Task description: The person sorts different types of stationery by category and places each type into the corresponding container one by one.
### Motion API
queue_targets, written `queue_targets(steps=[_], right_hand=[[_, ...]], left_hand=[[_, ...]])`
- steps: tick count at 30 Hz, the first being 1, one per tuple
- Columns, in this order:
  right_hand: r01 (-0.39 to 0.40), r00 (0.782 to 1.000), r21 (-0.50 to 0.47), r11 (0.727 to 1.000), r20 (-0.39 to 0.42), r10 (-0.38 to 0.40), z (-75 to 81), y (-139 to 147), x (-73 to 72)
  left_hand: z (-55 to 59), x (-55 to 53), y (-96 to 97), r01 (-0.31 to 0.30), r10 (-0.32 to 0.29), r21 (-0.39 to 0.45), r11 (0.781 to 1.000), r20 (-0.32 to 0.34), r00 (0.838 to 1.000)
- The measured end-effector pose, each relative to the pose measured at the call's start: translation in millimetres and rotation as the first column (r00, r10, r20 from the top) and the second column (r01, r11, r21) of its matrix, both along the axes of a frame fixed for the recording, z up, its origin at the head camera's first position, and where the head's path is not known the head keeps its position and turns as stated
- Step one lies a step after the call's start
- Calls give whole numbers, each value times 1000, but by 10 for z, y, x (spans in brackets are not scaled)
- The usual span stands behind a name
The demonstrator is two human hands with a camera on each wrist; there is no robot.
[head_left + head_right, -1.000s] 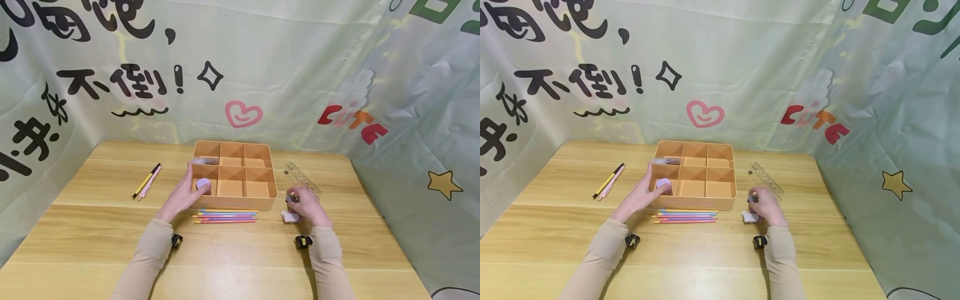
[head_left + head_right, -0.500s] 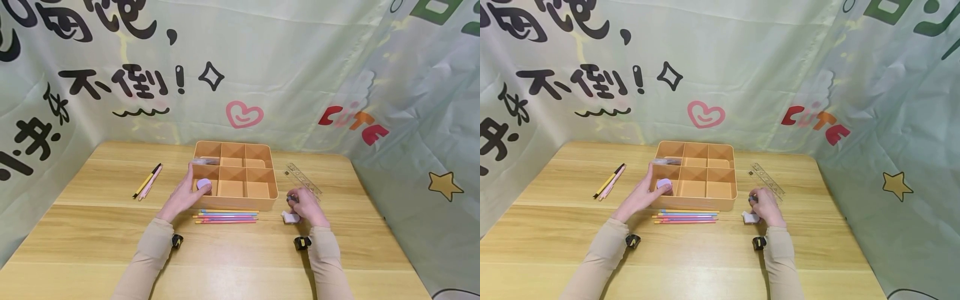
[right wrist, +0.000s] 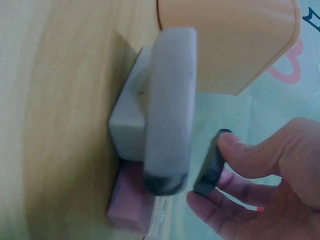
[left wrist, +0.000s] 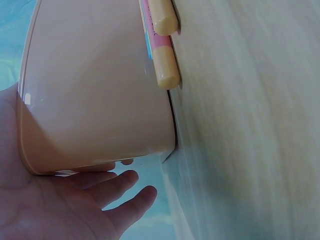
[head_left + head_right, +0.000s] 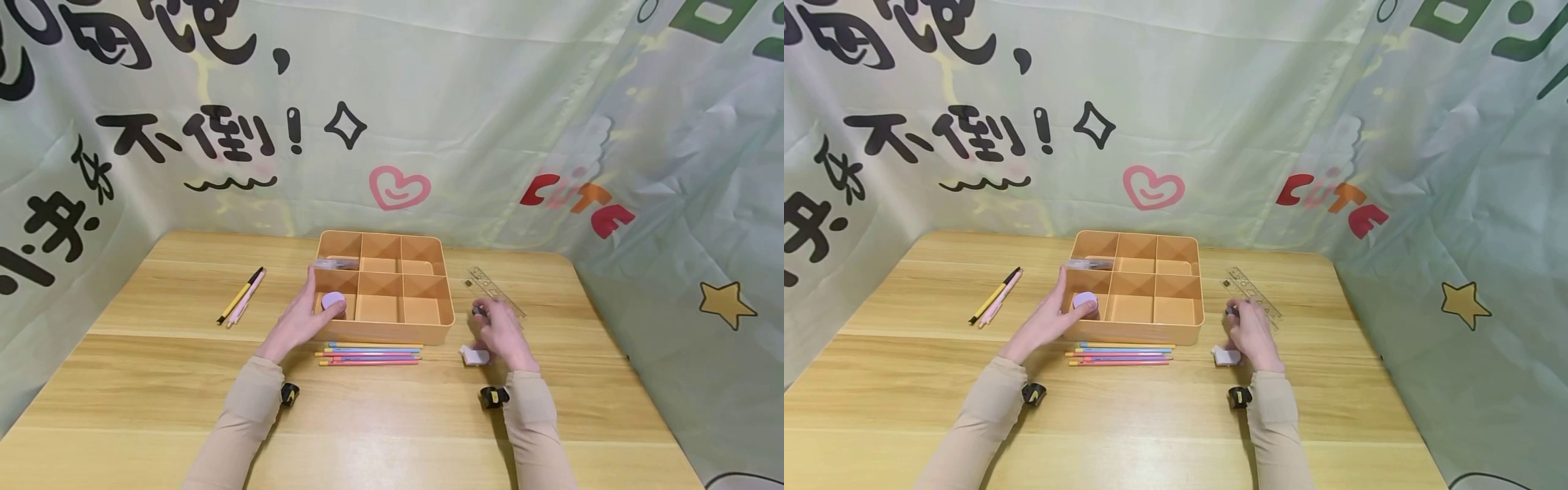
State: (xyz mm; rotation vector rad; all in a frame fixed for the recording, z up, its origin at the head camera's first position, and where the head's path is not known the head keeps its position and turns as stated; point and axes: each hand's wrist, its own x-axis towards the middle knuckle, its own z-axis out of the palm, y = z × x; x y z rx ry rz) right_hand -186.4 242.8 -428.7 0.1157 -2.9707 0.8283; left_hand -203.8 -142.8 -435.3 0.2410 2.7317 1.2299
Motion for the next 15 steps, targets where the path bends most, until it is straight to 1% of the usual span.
queue_targets(steps=[3, 7, 11, 15], right_hand=[[12, 998, -21, 1000, -62, -13, 23, -17, 4], [34, 988, -59, 998, -146, -43, 42, -54, 1], [50, 968, -99, 994, -239, -73, 47, -95, -2], [43, 943, -126, 991, -323, -83, 50, -137, -9]], left_hand=[[0, 1, -1, 0, 0, -1, 1000, 1, 1000], [-1, 1, -3, 1, -1, 2, 1000, 0, 1000], [-3, 0, -4, 2, -2, 6, 1000, -4, 1000], [0, 1, -2, -1, 1, 5, 1000, -1, 1000]])
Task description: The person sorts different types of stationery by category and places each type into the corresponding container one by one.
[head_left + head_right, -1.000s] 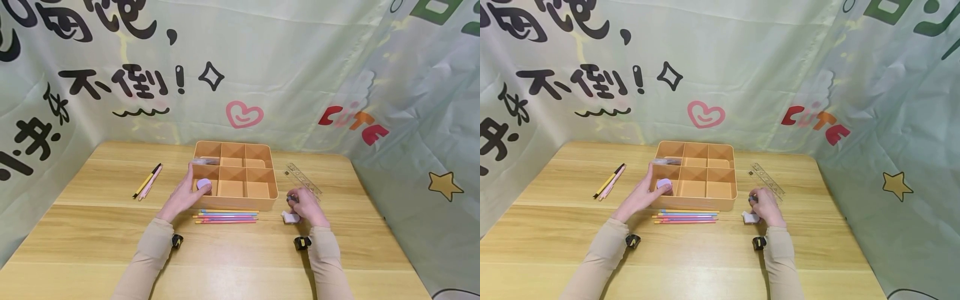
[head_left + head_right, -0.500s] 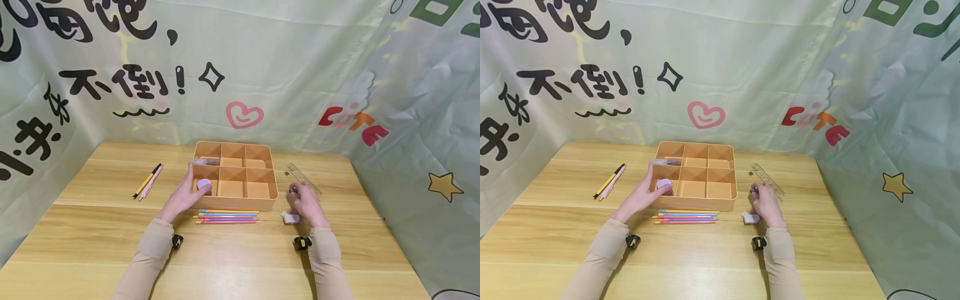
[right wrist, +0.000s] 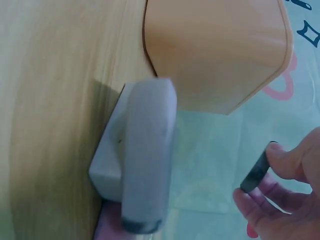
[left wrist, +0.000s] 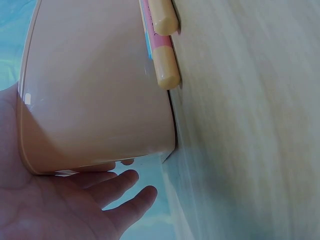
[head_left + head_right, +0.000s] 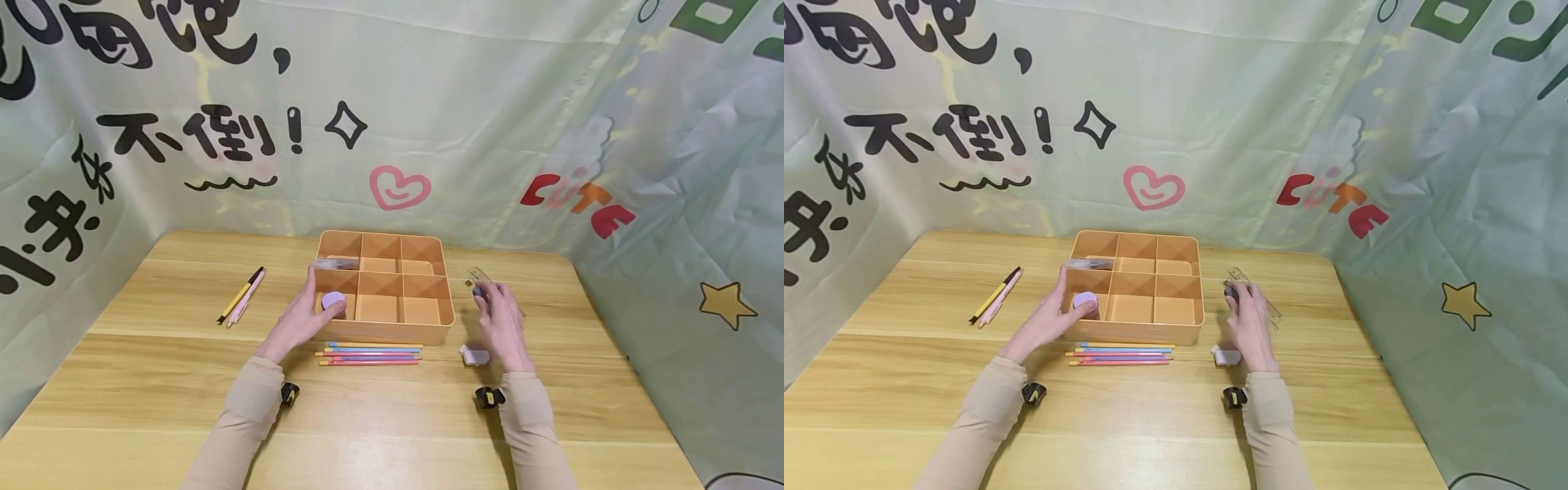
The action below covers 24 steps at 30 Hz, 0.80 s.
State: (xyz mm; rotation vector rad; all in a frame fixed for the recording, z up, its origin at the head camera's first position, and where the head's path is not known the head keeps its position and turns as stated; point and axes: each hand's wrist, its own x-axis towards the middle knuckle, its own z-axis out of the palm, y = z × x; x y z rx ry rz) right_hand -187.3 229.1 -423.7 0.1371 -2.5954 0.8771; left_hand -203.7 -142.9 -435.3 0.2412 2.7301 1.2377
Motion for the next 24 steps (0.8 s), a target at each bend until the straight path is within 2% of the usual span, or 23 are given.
queue_targets(steps=[8, 15, 19, 24], right_hand=[[-17, 993, -42, 999, -118, 12, 38, -99, -4], [-127, 969, -7, 992, -215, 123, 57, -296, 12], [-179, 960, 36, 983, -214, 182, 98, -416, 9], [-248, 953, 117, 962, -148, 264, 197, -549, -33]], left_hand=[[-4, 1, -6, -4, 4, -10, 1000, 8, 1000], [-4, 7, -9, -4, 4, -7, 1000, 10, 1000], [3, 2, 0, 0, 0, 2, 1000, 5, 1000], [2, -3, 3, 2, -2, 1, 1000, 1, 1000]])
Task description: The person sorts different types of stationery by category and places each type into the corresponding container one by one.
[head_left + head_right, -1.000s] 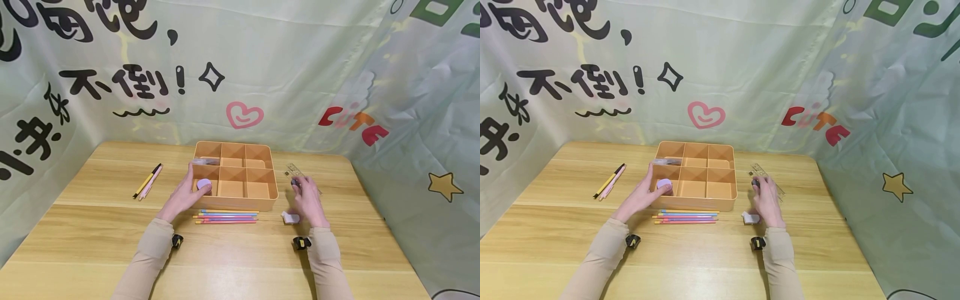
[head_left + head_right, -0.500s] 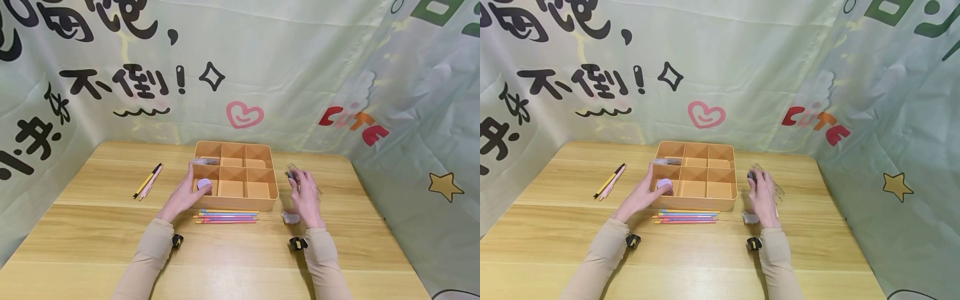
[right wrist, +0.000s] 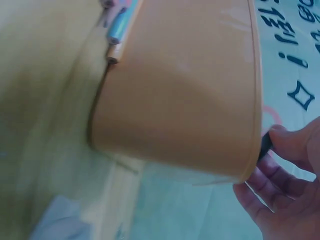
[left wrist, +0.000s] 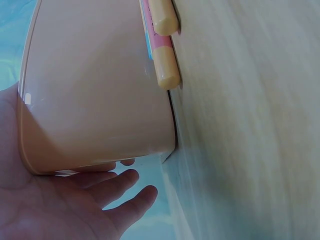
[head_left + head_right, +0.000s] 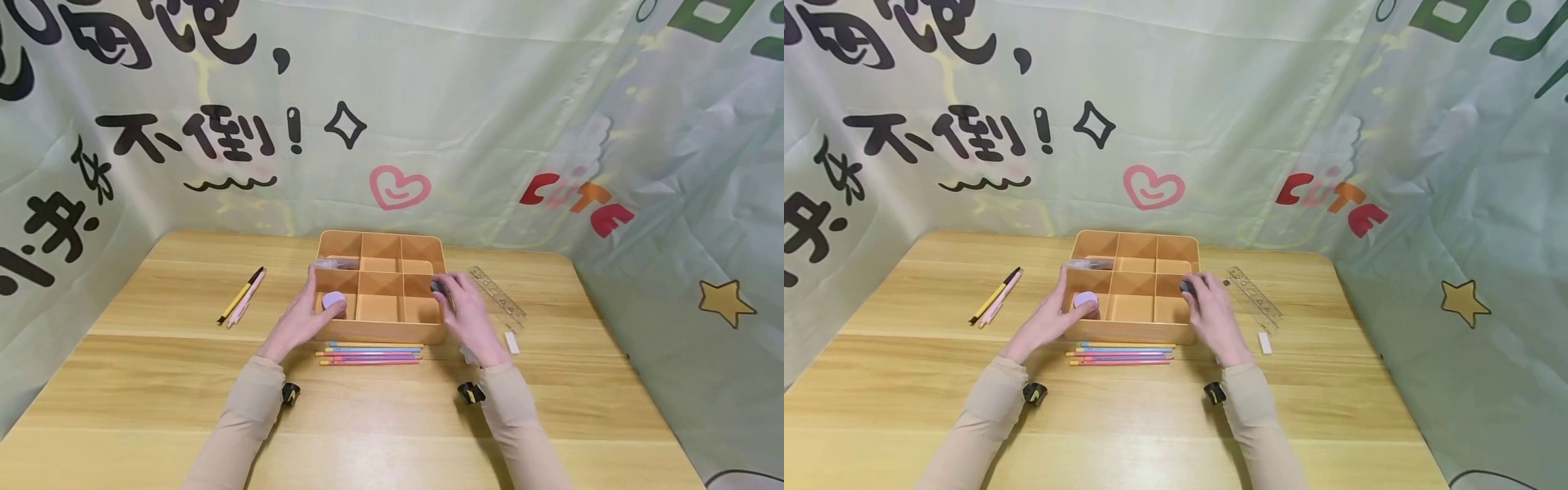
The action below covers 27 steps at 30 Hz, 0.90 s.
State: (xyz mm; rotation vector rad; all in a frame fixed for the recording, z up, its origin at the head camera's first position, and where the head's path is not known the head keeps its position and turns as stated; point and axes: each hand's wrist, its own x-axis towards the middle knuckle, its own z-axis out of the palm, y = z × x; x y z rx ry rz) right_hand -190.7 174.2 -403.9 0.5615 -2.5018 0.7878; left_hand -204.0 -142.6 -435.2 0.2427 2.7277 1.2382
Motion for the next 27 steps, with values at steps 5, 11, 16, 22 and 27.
queue_targets(steps=[5, 11, 16, 22, 27], right_hand=[[-73, 995, 113, 991, 72, 65, 56, -106, -101], [-145, 980, 274, 951, 171, 100, 45, -161, -202], [-183, 957, 346, 920, 276, 87, 65, -187, -266], [-219, 907, 399, 890, 419, 36, 107, -226, -345], [-237, 886, 419, 877, 464, 17, 100, -248, -388]], left_hand=[[-7, 6, -3, -4, 4, 1, 1000, 5, 1000], [-8, 13, 0, 0, 0, 0, 1000, 6, 1000], [-9, 10, 1, -3, 3, -4, 1000, 2, 1000], [-2, 10, -4, -3, 3, 5, 1000, 5, 1000], [5, 9, -2, -3, 3, 13, 1000, 5, 1000]])
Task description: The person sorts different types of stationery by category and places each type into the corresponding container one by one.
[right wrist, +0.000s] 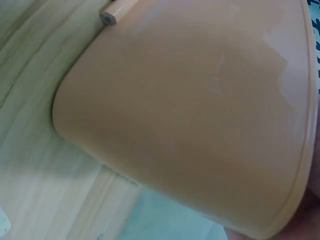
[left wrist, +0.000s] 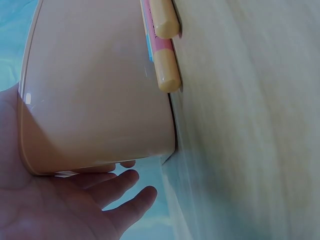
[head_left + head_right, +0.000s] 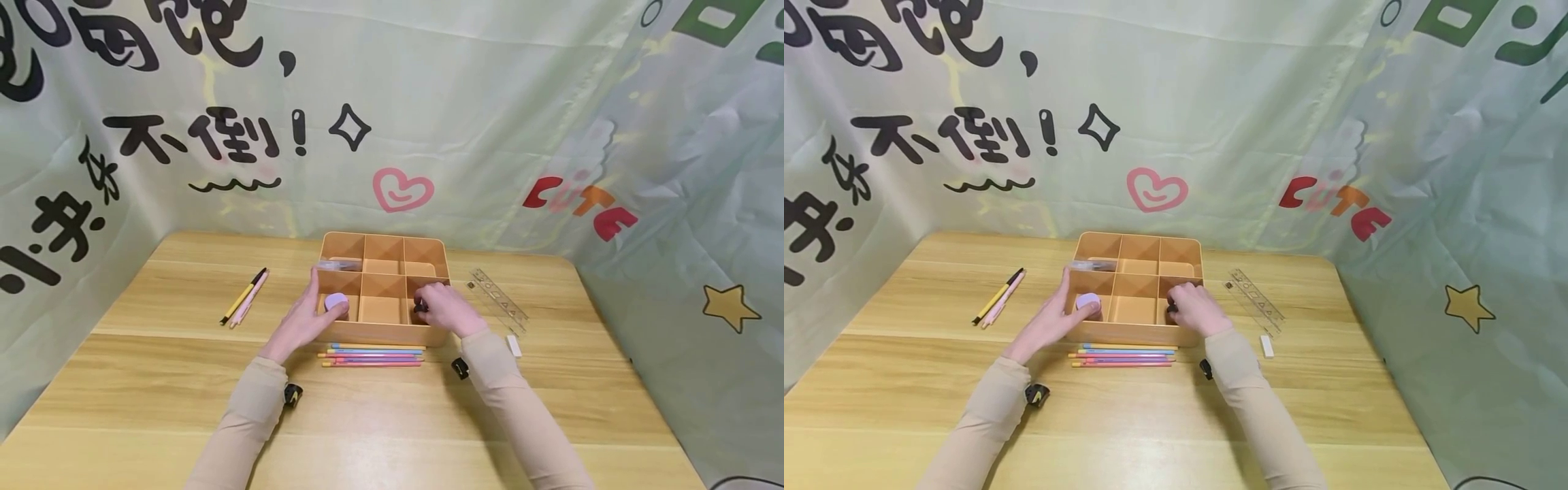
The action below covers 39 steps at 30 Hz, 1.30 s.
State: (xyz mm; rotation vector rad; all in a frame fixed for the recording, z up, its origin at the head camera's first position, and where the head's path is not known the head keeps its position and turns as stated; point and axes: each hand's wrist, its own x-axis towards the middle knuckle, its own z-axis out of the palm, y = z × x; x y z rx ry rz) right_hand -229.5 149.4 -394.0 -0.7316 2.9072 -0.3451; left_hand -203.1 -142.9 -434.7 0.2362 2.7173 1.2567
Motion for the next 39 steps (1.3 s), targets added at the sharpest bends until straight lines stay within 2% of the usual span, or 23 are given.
queue_targets(steps=[7, 12, 15, 17, 20, 22, 25, 27, 30, 32, 34, 39], right_hand=[[11, 1000, 34, 999, -28, -10, -15, -14, -13], [28, 1000, 39, 999, -14, -27, -14, -30, -6], [28, 998, -20, 999, -50, -29, -46, -26, 6], [16, 993, -99, 995, -118, -28, -93, -4, 24], [-7, 974, -265, 964, -218, -53, -171, 57, 89], [-21, 958, -372, 928, -273, -88, -207, 115, 158], [-44, 929, -509, 860, -338, -152, -228, 226, 272], [-63, 901, -552, 832, -390, -191, -237, 321, 332], [-56, 868, -564, 824, -436, -239, -249, 498, 398], [-22, 861, -558, 829, -432, -268, -258, 629, 428], [25, 865, -557, 830, -404, -297, -268, 763, 451], [174, 897, -512, 841, -271, -350, -265, 1066, 482]], left_hand=[[4, -4, 7, -1, 1, 4, 1000, -11, 1000], [-4, -7, 9, 1, -1, 4, 1000, -15, 1000], [-10, -10, 4, 2, -2, -3, 1000, -20, 1000], [-13, -11, 1, 0, 0, -11, 1000, -21, 1000], [-12, -11, 4, -1, 1, -20, 1000, -19, 1000], [-12, -10, 7, 1, -2, -24, 1000, -14, 1000], [-9, -7, 11, 8, -8, -20, 1000, -10, 1000], [-9, -5, 11, 10, -10, -15, 1000, -8, 1000], [-8, -5, 9, 10, -10, -12, 1000, -10, 1000], [-9, -6, 9, 9, -9, -13, 1000, -12, 1000], [-7, -6, 10, 7, -7, -12, 1000, -13, 1000], [-6, -2, 9, 1, -1, -2, 1000, -7, 1000]])
